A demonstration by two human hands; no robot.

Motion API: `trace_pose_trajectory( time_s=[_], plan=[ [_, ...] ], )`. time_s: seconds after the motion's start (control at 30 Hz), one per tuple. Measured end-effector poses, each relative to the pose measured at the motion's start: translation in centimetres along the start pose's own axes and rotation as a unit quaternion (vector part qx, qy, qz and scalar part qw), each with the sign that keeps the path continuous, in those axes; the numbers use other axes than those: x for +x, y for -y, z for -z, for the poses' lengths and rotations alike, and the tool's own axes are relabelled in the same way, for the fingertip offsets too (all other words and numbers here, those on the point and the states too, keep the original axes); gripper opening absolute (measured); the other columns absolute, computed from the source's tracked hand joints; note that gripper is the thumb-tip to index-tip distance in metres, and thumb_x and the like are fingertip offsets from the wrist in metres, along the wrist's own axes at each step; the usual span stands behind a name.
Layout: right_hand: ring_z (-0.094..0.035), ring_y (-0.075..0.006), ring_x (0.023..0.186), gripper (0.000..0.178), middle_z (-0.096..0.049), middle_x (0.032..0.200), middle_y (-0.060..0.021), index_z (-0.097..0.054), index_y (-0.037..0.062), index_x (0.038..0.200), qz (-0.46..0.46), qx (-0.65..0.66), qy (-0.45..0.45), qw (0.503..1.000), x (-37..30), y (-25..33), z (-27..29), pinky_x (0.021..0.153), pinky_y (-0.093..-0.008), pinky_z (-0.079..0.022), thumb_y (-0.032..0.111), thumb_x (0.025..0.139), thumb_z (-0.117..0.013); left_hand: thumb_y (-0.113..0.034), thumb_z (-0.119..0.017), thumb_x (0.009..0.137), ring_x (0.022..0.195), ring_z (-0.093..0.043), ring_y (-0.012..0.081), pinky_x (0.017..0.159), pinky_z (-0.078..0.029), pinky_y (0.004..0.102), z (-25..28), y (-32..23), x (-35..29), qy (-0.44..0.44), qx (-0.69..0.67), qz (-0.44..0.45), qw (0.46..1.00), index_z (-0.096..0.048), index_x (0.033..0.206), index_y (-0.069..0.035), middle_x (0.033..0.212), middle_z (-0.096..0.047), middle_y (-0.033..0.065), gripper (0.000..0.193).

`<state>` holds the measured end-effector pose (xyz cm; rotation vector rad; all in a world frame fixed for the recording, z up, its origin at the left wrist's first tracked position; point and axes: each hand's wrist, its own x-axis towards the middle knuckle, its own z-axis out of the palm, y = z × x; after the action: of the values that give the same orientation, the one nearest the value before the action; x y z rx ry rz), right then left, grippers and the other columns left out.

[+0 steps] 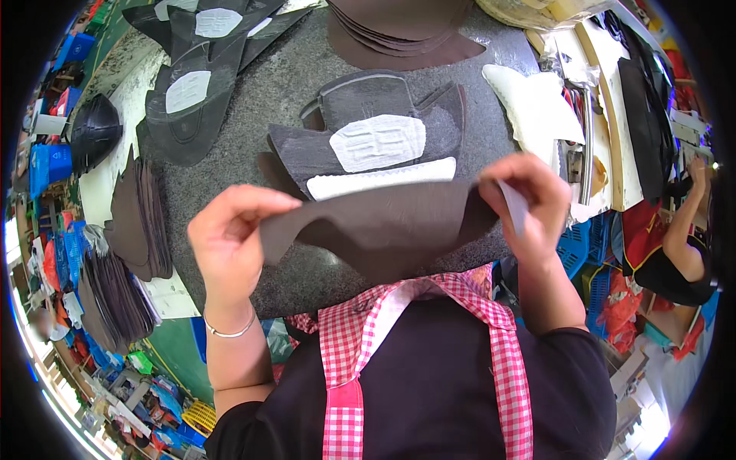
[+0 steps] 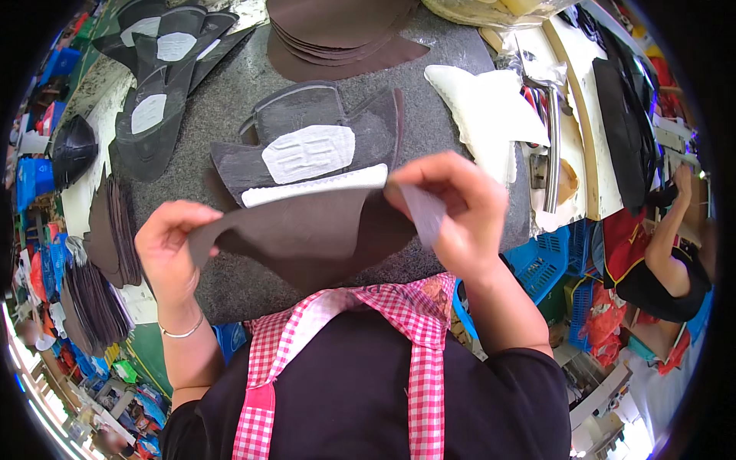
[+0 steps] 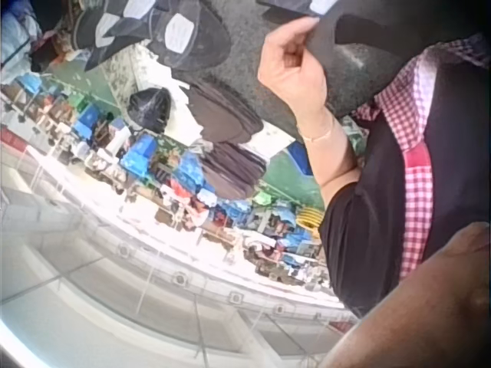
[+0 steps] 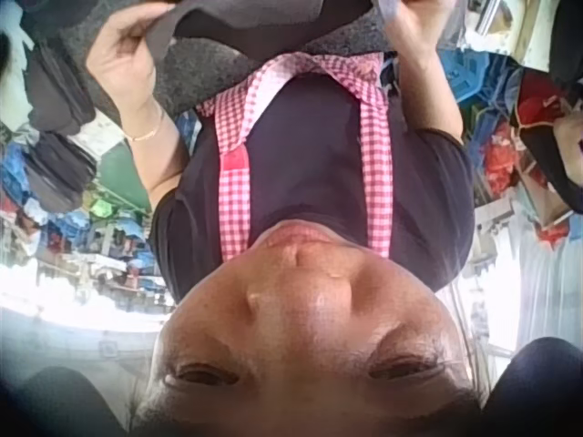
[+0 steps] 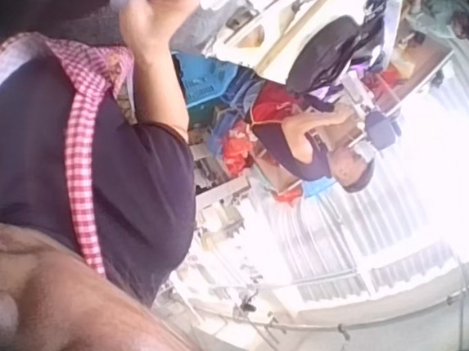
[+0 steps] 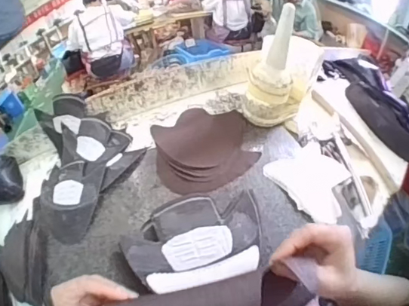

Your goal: The person assembles shoe components by peeling protective plastic film from fabric pieces, positioning white reinforcement pads, and pressing the layered components together by hand.

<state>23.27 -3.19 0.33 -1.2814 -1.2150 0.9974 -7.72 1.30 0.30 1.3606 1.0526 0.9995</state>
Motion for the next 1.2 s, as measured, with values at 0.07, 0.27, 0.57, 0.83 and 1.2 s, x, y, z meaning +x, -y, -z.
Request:
trace_pose_trajectory(
  time_s=[0.07, 0.27, 0.57, 0.83, 1.2],
  plan=[
    [-0.059, -0.0044, 0.075, 0.010, -0.066, 0.083, -0.0005, -0.065, -0.0009, 0.094, -0.103, -0.005, -0.001, 0.995, 1.4, -1.0, -0.4, 0.068, -0.0212, -0.048, 0.000, 0.086, -0.072, 0.003, -0.069, 0.087, 0.072, -0.065, 0.0096, 0.061, -0.052, 0.0205, -0.5, 0.3, 1.0, 0.004, -0.037, 0.056, 0.998, -0.066, 0.099, 0.003, 0.085, -0.069, 0.0072, 0.012],
    [-0.061, -0.0053, 0.077, 0.019, -0.068, 0.083, -0.0027, -0.065, -0.0014, 0.095, -0.162, -0.019, 0.034, 0.986, 3.9, -3.2, -1.1, 0.066, -0.0220, -0.049, 0.016, 0.090, -0.071, -0.015, -0.068, 0.094, 0.067, -0.061, 0.0047, 0.054, -0.047, 0.0182, -1.4, 2.2, 2.8, -0.039, 0.011, 0.133, 0.990, -0.064, 0.092, -0.003, 0.081, -0.067, 0.0021, 0.013],
    [-0.061, -0.0099, 0.055, 0.025, -0.069, 0.073, -0.0053, -0.065, -0.0024, 0.095, -0.177, -0.143, 0.044, 0.973, 5.3, -2.3, -2.2, 0.045, -0.0259, -0.047, 0.022, 0.091, -0.069, -0.020, -0.064, 0.098, 0.058, -0.062, 0.0070, 0.049, -0.046, 0.0190, -2.1, 2.3, 3.4, -0.059, 0.048, 0.156, 0.985, -0.061, 0.096, -0.002, 0.074, -0.068, 0.0036, 0.018],
    [-0.066, -0.0169, 0.062, 0.022, -0.071, 0.076, -0.0120, -0.066, -0.0030, 0.095, -0.117, -0.226, 0.038, 0.966, 5.5, -2.7, -2.3, 0.058, -0.0320, -0.051, 0.018, 0.089, -0.069, -0.011, -0.071, 0.089, 0.054, -0.059, 0.0112, 0.048, -0.046, 0.0253, -3.4, 1.7, 3.5, -0.118, 0.341, 0.063, 0.930, -0.062, 0.093, -0.002, 0.071, -0.064, 0.0073, 0.013],
    [-0.063, -0.0298, 0.064, 0.033, -0.062, 0.068, -0.0094, -0.063, 0.0055, 0.101, -0.043, -0.490, -0.097, 0.865, 5.8, -0.8, -2.2, 0.062, -0.0406, -0.051, 0.020, 0.077, -0.081, -0.012, -0.077, 0.071, 0.119, -0.051, 0.0262, 0.100, -0.043, 0.0395, -5.6, 0.8, 3.3, 0.213, 0.422, -0.210, 0.856, -0.064, 0.124, -0.009, 0.130, -0.056, 0.0058, 0.055]
  ],
)
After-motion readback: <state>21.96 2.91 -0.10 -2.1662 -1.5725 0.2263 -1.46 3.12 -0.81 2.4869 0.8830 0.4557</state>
